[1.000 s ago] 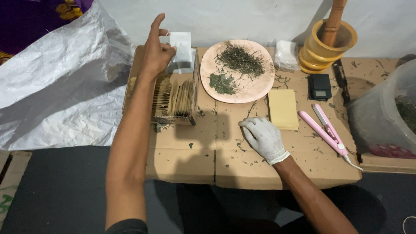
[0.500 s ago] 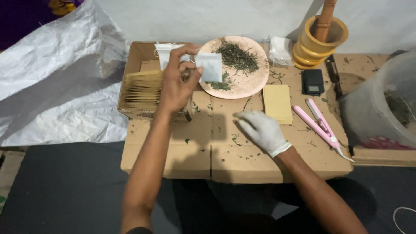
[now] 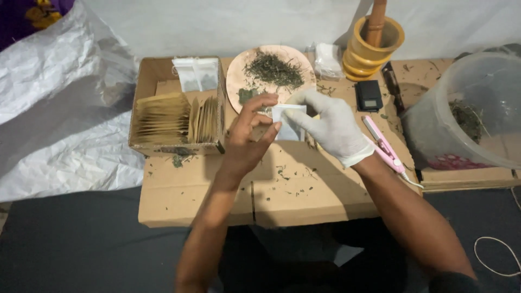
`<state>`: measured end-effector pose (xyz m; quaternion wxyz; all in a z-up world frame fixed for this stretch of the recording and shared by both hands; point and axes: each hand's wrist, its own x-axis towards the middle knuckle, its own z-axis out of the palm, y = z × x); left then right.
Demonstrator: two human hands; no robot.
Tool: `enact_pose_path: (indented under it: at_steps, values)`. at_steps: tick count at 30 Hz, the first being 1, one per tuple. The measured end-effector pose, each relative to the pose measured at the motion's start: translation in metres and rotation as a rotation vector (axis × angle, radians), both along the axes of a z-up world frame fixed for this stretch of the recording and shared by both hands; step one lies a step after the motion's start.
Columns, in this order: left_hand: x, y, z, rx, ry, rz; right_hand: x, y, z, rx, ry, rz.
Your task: The person places dried herbs into a small white sachet, inserts the sachet into a paper pouch, and seals the pouch using a heated sealing tool.
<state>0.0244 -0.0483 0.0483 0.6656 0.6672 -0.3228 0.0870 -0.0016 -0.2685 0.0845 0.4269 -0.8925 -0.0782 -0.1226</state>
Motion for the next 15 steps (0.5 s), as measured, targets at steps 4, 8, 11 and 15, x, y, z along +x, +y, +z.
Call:
enact_pose_path:
  at_steps: [4, 8, 11, 15]
  values:
    - [0.002, -0.001, -0.02, -0.075, 0.157, -0.034, -0.005, 0.002, 0.01, 0.015, 0.069, 0.002]
    - [0.011, 0.005, -0.035, -0.114, 0.227, -0.057, -0.012, -0.003, 0.019, -0.061, 0.151, 0.085]
    - [0.022, 0.014, -0.031, -0.08, 0.2, -0.062, -0.013, -0.003, 0.036, -0.164, 0.243, 0.097]
    - [0.021, 0.032, -0.007, 0.052, 0.132, -0.032, -0.012, -0.013, 0.033, -0.199, 0.44, 0.053]
